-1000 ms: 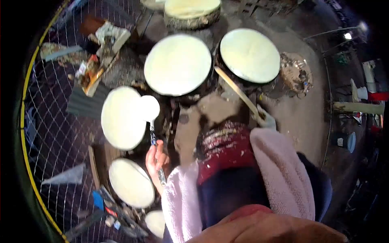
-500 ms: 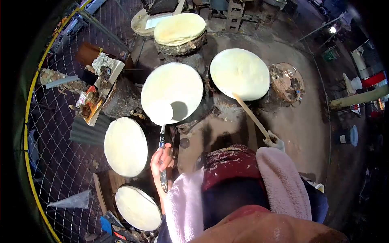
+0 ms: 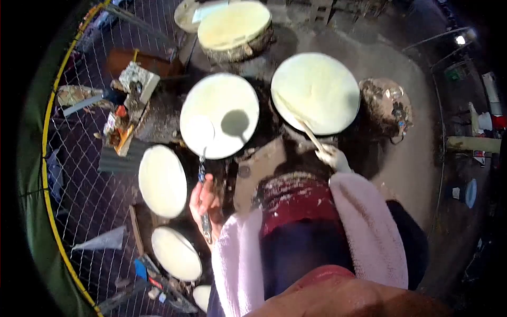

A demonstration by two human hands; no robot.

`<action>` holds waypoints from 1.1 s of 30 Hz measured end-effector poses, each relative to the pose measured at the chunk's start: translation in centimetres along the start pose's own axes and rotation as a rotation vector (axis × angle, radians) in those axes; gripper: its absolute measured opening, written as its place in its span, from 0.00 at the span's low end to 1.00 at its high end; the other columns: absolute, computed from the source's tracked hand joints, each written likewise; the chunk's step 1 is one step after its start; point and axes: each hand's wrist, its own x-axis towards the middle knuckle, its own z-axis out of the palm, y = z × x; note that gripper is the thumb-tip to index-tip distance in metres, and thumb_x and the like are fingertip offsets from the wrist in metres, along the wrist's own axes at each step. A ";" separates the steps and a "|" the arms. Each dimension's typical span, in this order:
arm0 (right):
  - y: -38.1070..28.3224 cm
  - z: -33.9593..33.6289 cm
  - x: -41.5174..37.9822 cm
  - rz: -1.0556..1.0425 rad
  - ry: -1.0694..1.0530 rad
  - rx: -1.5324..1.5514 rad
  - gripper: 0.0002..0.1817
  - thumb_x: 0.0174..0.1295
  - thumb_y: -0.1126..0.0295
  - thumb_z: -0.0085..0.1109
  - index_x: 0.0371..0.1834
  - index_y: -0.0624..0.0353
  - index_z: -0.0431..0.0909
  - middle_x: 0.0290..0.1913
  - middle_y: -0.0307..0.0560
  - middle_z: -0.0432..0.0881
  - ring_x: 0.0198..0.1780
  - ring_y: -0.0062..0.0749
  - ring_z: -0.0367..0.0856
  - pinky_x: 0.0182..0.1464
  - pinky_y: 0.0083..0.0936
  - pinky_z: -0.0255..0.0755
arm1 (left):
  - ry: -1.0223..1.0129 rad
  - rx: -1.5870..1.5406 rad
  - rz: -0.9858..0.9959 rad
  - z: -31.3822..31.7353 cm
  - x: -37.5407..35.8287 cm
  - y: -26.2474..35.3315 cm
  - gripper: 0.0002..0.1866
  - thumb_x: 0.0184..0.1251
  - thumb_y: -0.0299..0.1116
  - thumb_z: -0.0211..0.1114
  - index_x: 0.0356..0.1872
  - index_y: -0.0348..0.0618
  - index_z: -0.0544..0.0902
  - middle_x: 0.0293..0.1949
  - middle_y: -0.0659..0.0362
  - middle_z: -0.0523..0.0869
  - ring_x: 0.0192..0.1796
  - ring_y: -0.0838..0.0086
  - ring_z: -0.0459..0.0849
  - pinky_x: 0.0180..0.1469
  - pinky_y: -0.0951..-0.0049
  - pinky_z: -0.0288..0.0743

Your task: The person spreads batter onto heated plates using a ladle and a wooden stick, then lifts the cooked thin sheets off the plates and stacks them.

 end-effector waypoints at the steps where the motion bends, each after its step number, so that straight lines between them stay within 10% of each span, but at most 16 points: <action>1: -1.6 0.8 0.9 0.117 -0.108 0.186 0.12 0.60 0.71 0.63 0.47 0.58 0.80 0.24 0.27 0.72 0.28 0.15 0.70 0.32 0.16 0.64 | -0.016 -0.008 0.006 0.2 0.1 -0.4 0.23 0.78 0.33 0.35 0.59 0.18 0.61 0.27 0.59 0.71 0.13 0.82 0.71 0.21 0.78 0.61; 5: -6.2 3.4 4.0 -0.050 -0.182 -0.775 0.53 0.49 0.39 0.66 0.70 0.65 0.56 0.49 0.55 0.80 0.45 0.40 0.82 0.47 0.32 0.76 | -0.015 -0.058 0.080 0.7 0.5 -1.5 0.23 0.78 0.32 0.36 0.60 0.15 0.59 0.28 0.58 0.71 0.13 0.81 0.72 0.21 0.77 0.59; 8: -9.3 5.2 6.9 -0.398 -0.003 -1.136 0.47 0.55 0.50 0.65 0.74 0.53 0.50 0.46 0.52 0.76 0.34 0.42 0.80 0.38 0.33 0.78 | -0.004 -0.087 0.108 1.8 0.6 -2.1 0.23 0.77 0.31 0.36 0.59 0.14 0.59 0.28 0.56 0.71 0.13 0.79 0.72 0.22 0.77 0.60; 11: -11.8 6.3 10.0 -0.278 0.000 -1.289 0.47 0.54 0.55 0.65 0.75 0.47 0.49 0.49 0.55 0.72 0.47 0.44 0.77 0.42 0.35 0.77 | -0.003 -0.089 0.114 2.1 0.9 -1.9 0.22 0.77 0.31 0.36 0.58 0.14 0.58 0.29 0.56 0.71 0.13 0.78 0.73 0.21 0.77 0.61; 24: -7.6 4.9 13.9 -0.537 0.246 -1.371 0.34 0.51 0.65 0.62 0.66 0.49 0.67 0.41 0.41 0.81 0.46 0.38 0.79 0.47 0.32 0.76 | 0.022 -0.070 0.050 1.8 3.9 2.5 0.21 0.78 0.31 0.36 0.59 0.17 0.59 0.28 0.55 0.70 0.14 0.76 0.73 0.17 0.78 0.60; 33: -11.0 1.4 14.9 -0.671 0.399 -1.168 0.23 0.52 0.70 0.60 0.54 0.58 0.76 0.36 0.54 0.79 0.40 0.48 0.79 0.41 0.37 0.75 | 0.027 -0.004 0.030 1.4 4.9 4.1 0.21 0.78 0.32 0.36 0.59 0.18 0.58 0.28 0.56 0.71 0.12 0.78 0.72 0.18 0.78 0.60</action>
